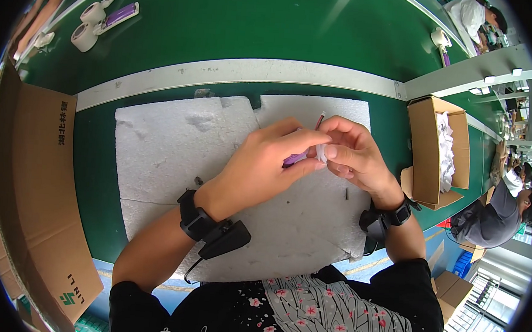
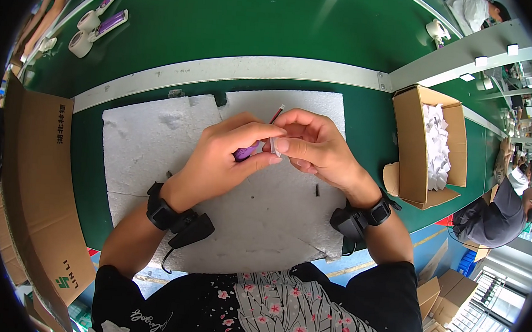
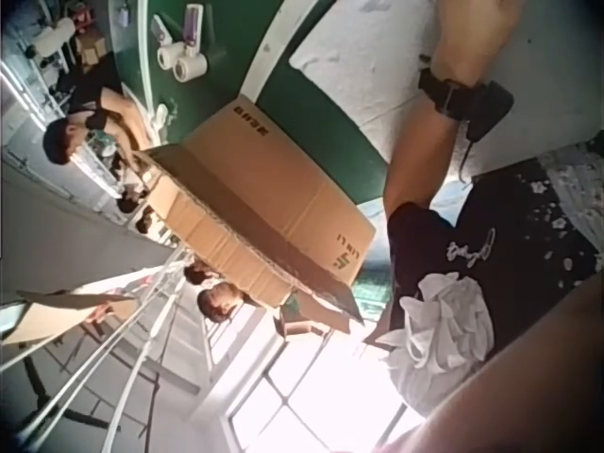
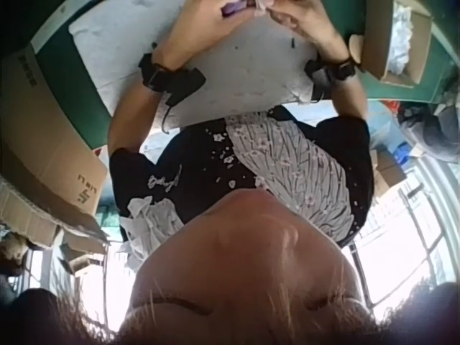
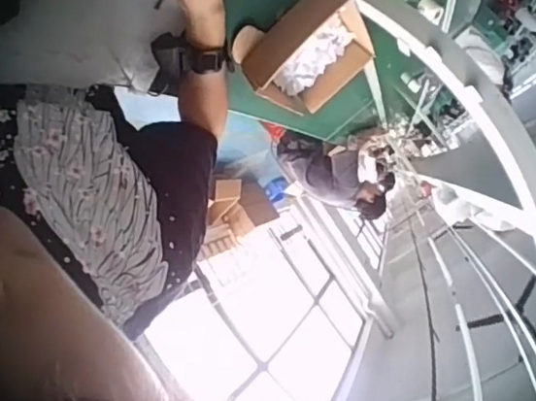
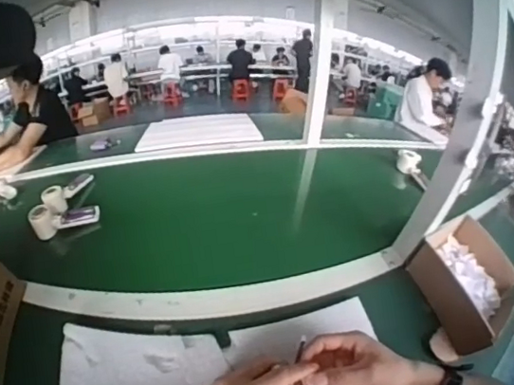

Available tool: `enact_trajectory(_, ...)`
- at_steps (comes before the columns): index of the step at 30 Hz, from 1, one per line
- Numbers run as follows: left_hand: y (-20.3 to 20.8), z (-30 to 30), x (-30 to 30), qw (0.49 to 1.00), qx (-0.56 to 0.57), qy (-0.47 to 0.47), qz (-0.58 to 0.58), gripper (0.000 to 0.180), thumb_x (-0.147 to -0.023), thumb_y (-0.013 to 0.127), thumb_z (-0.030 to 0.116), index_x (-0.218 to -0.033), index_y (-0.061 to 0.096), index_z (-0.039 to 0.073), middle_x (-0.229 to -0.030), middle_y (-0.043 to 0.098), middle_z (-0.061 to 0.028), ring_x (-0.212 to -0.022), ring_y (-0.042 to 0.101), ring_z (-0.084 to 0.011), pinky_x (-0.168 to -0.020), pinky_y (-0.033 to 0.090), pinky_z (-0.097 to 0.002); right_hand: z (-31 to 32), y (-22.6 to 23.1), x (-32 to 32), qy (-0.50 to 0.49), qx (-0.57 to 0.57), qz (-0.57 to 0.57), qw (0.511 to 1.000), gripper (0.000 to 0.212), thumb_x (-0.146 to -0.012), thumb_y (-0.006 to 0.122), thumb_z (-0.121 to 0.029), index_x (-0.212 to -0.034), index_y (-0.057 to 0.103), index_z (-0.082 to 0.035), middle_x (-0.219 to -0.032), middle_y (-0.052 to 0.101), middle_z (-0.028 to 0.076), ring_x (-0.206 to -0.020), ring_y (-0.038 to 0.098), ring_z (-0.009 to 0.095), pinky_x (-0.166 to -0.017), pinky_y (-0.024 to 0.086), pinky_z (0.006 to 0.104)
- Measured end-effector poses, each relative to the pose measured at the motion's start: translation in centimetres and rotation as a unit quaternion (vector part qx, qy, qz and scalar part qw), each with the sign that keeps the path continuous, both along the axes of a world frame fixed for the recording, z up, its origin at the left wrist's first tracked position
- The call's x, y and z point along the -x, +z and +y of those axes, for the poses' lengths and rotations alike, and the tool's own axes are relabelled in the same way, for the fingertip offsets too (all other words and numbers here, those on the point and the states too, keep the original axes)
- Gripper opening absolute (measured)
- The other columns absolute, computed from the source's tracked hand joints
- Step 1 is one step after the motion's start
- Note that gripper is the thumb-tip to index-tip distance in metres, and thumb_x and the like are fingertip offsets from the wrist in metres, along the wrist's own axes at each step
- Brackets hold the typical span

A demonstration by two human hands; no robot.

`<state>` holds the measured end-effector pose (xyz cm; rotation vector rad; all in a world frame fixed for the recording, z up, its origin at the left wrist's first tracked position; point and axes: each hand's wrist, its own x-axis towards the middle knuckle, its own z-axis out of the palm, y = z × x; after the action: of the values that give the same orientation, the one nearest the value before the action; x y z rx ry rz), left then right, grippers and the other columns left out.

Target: Assembling handheld fans by installing battery packs and circuit boards into housings.

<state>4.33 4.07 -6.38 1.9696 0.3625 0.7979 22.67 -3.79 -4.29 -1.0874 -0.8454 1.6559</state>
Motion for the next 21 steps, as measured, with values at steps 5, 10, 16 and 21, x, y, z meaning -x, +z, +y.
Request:
enact_trajectory(5, -0.04, -0.01, 0.07, 1.0, 0.0, -0.002, 0.0, 0.035, -0.075, 0.075, 0.006, -0.107, 0.063, 0.009, -0.085, 0.06, -0.0069, -0.07, 0.057, -0.0185, -0.06, 0.046, -0.0291, -0.06, -0.14, -0.01, -0.002, -0.004, 0.002, 1.0, 0.024, -0.087, 0.064, -0.015, -0.105, 0.053, -0.002, -0.077, 0.058, 0.003, -0.045, 0.034, 0.0, -0.039, 0.023, 0.0149)
enact_trajectory(10, -0.21, 0.02, 0.04, 1.0, 0.005, -0.003, -0.01, 0.035, -0.075, 0.074, 0.006, -0.108, 0.063, 0.009, -0.085, 0.06, -0.007, -0.07, 0.057, -0.0185, -0.06, 0.046, -0.0289, -0.08, 0.13, 0.08, -0.007, 0.005, -0.001, 1.0, 0.024, -0.087, 0.064, -0.015, -0.106, 0.054, -0.002, -0.074, 0.054, 0.001, -0.045, 0.034, 0.0, -0.039, 0.023, 0.0153)
enact_trajectory(16, -0.16, 0.01, 0.02, 1.0, 0.014, 0.0, -0.014, 0.034, -0.076, 0.074, 0.006, -0.108, 0.063, 0.008, -0.084, 0.06, -0.0071, -0.069, 0.057, -0.0183, -0.06, 0.045, -0.0283, -0.13, -0.16, -0.17, -0.01, 0.009, 0.017, 1.0, 0.022, -0.088, 0.061, -0.012, -0.107, 0.054, -0.002, -0.077, 0.058, 0.003, -0.046, 0.035, 0.001, -0.04, 0.024, 0.0159)
enact_trajectory(21, 0.08, 0.05, 0.04, 1.0, 0.018, 0.003, -0.019, 0.034, -0.076, 0.073, 0.005, -0.108, 0.063, 0.008, -0.083, 0.059, -0.0069, -0.067, 0.055, -0.0179, -0.058, 0.044, -0.0278, -0.11, -0.32, -0.31, -0.008, 0.007, 0.028, 1.0, 0.021, -0.089, 0.058, -0.01, -0.108, 0.054, -0.002, -0.081, 0.059, 0.005, -0.046, 0.035, 0.001, -0.039, 0.024, 0.0162)
